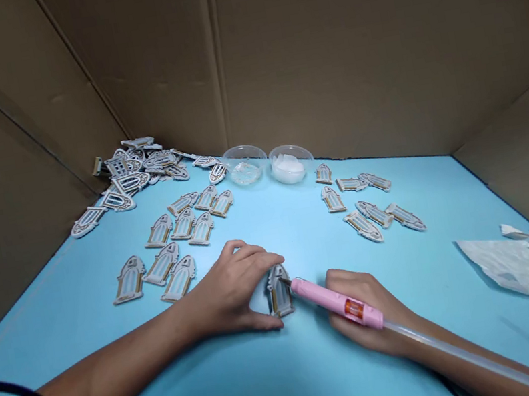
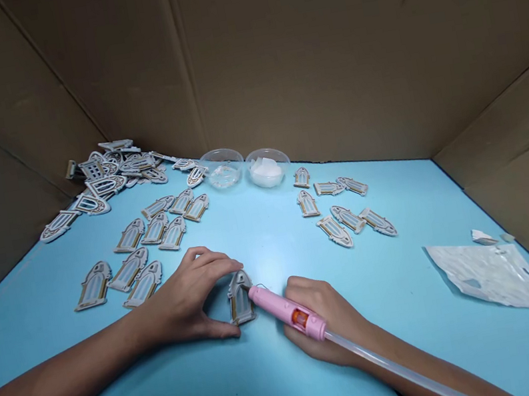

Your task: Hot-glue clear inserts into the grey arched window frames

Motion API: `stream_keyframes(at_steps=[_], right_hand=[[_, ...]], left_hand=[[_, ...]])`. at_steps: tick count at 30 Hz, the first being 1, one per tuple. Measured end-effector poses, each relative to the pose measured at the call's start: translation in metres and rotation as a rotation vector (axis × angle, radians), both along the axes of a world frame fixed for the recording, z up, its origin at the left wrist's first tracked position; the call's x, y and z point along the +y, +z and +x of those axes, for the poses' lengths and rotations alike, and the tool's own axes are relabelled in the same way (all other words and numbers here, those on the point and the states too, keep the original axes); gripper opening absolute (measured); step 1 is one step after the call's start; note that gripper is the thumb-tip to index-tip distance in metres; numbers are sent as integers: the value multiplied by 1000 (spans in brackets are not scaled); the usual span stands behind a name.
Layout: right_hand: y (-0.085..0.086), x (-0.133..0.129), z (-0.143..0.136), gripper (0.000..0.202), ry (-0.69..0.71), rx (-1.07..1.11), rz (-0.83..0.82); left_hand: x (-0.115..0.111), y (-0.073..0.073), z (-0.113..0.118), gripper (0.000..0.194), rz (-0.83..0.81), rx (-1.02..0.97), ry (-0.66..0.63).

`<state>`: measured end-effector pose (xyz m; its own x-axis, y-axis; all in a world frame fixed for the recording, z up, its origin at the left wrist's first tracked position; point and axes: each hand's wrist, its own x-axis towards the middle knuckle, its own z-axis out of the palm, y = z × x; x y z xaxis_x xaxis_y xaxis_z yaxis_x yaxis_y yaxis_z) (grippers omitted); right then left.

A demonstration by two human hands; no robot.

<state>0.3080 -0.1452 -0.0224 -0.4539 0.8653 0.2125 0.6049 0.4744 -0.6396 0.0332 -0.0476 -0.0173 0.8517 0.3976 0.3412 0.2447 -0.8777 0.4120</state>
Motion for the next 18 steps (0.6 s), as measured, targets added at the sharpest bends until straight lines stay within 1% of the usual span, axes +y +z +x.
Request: stream_keyframes(at_steps=[8, 11, 14, 16, 17, 18], right_hand=[[-1, 0, 0, 22, 8, -3, -2], [-2, 0, -1, 22, -17, 0, -18], [1, 1, -3, 22, -30, 32, -30], [6, 2, -1, 22, -61, 94, -97], [8, 2, 2, 21, -113, 131, -162], [10, 3, 5, 22, -198, 168, -243]], left_hand=[[0, -1, 0, 84, -44, 25, -1], [0, -2, -1, 83, -55, 22, -1], [1, -3, 0, 82, -80, 44, 20], [3, -3, 0, 84, -94, 64, 45], [4, -3, 0, 87, -104, 82, 59], [6, -3, -1, 90, -119, 104, 71]])
